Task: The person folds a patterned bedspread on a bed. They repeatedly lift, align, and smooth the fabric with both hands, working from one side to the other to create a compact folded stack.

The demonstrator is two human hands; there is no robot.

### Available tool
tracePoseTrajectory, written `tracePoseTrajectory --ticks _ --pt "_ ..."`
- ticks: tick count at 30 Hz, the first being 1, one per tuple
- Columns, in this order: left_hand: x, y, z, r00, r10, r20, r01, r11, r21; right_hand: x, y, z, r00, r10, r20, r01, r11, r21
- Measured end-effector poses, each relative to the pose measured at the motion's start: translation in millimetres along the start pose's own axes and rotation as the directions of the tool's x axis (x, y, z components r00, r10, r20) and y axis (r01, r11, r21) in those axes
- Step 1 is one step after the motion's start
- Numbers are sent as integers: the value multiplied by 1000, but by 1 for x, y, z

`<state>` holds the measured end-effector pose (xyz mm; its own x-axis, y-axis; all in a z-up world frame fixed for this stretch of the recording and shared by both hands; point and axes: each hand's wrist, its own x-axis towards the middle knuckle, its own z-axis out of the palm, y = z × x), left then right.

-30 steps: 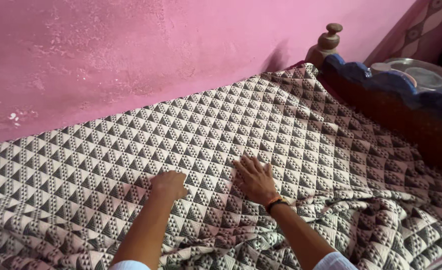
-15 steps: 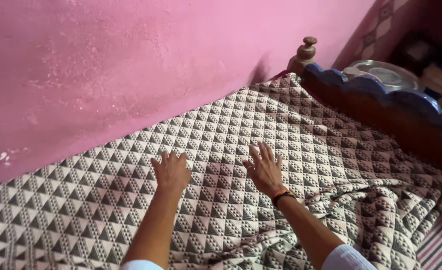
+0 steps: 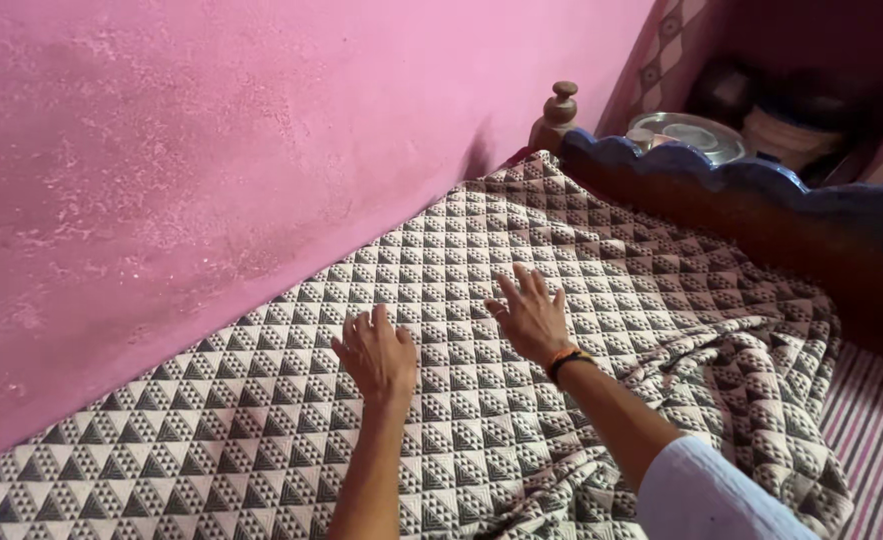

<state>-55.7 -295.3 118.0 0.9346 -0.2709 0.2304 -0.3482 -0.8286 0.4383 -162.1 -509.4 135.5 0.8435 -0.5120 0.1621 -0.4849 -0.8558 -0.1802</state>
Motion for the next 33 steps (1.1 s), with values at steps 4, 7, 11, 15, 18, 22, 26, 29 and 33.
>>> tracePoseTrajectory --ticks 4,7,11,15,18,22,26,29,33 --pt "15 12 -15 996 -5 -93 0 999 -54 20 9 -8 1000 15 -17 -15 1000 5" --pt "21 28 -22 990 20 -140 -37 992 -121 40 24 -7 1000 4 -23 -3 1000 23" --pt "19 54 -11 991 83 -104 -92 992 -86 68 68 -16 998 -23 -52 26 998 53" --pt "40 80 17 983 149 -106 -150 989 1 109 117 -33 998 -44 -49 43 999 -22" --pt "66 107 42 992 113 -56 -112 993 26 146 157 -40 986 -91 -143 98 994 47" --pt "102 148 69 996 38 85 -41 998 37 188 201 -32 962 -136 -237 160 984 84" --pt "134 186 100 980 -45 192 32 997 69 223 231 -17 983 -63 -171 90 984 153" --pt "152 203 123 959 -97 266 76 993 88 250 243 -5 959 -87 -269 136 976 171" --pt "181 210 157 926 -165 339 161 986 39 289 243 16 940 -66 -335 139 970 198"
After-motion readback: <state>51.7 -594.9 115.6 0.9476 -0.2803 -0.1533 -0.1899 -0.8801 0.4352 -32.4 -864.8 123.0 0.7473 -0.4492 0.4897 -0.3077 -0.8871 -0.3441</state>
